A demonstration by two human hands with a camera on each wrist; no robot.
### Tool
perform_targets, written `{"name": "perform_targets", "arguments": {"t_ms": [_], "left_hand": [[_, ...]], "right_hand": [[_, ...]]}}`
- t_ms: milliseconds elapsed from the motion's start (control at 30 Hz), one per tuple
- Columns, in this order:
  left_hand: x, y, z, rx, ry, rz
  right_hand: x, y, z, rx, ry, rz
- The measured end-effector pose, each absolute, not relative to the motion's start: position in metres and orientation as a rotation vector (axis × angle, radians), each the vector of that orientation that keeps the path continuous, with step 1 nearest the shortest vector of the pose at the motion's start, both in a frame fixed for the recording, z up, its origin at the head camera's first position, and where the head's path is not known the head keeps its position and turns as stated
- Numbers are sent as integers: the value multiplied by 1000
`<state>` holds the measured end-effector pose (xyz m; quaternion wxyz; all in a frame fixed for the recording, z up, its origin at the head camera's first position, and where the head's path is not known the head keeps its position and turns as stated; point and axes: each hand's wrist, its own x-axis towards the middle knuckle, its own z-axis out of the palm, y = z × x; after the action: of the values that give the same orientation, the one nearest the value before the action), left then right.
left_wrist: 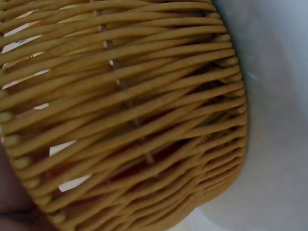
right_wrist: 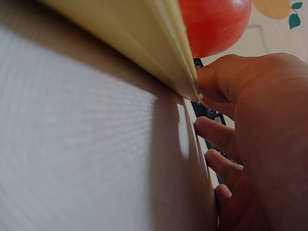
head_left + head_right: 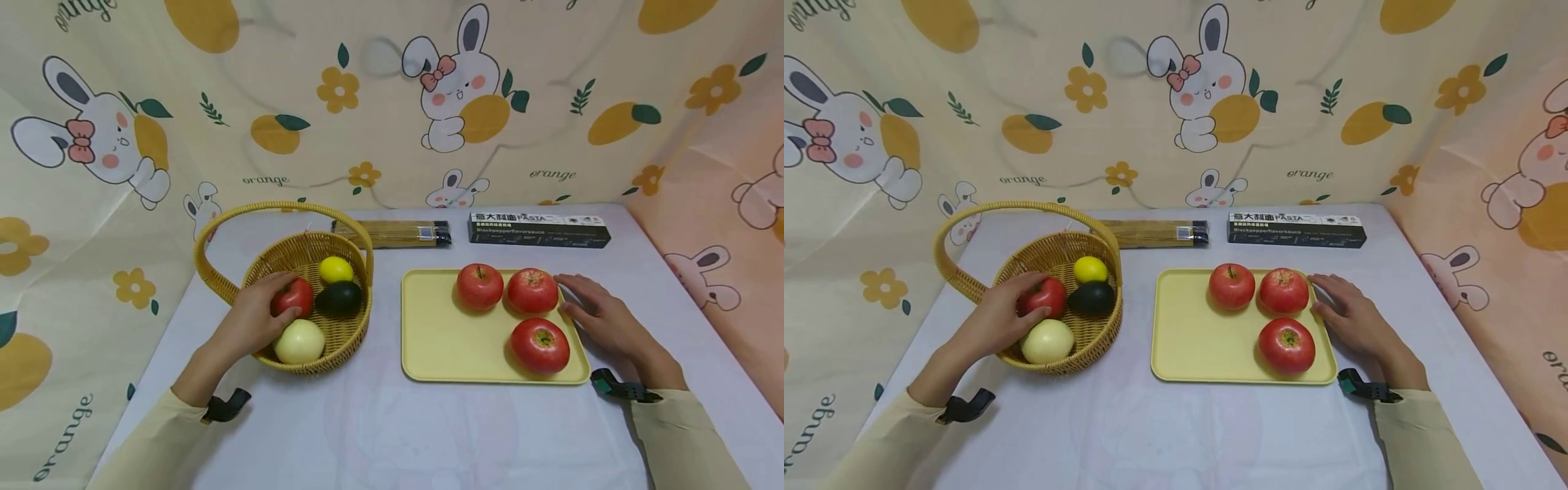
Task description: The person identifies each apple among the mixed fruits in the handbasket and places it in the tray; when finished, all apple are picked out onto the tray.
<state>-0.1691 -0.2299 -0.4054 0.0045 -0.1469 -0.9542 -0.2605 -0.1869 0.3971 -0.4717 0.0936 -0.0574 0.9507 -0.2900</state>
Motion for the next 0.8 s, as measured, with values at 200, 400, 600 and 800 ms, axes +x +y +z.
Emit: {"name": "perform_targets", "arguments": {"t_ms": [200, 400, 600, 800], "left_hand": [[-175, -227, -408, -435, -3012, -807], [-180, -227, -411, -415, -3039, -861], [-184, -228, -414, -326, -3037, -886], [-186, -227, -415, -194, -3051, -894]], "right_hand": [[-187, 396, -472, -160, 2826, -840], [-187, 395, -471, -156, 2828, -829], [-187, 396, -472, -146, 2821, -832], [-188, 397, -473, -172, 2827, -836]]}}
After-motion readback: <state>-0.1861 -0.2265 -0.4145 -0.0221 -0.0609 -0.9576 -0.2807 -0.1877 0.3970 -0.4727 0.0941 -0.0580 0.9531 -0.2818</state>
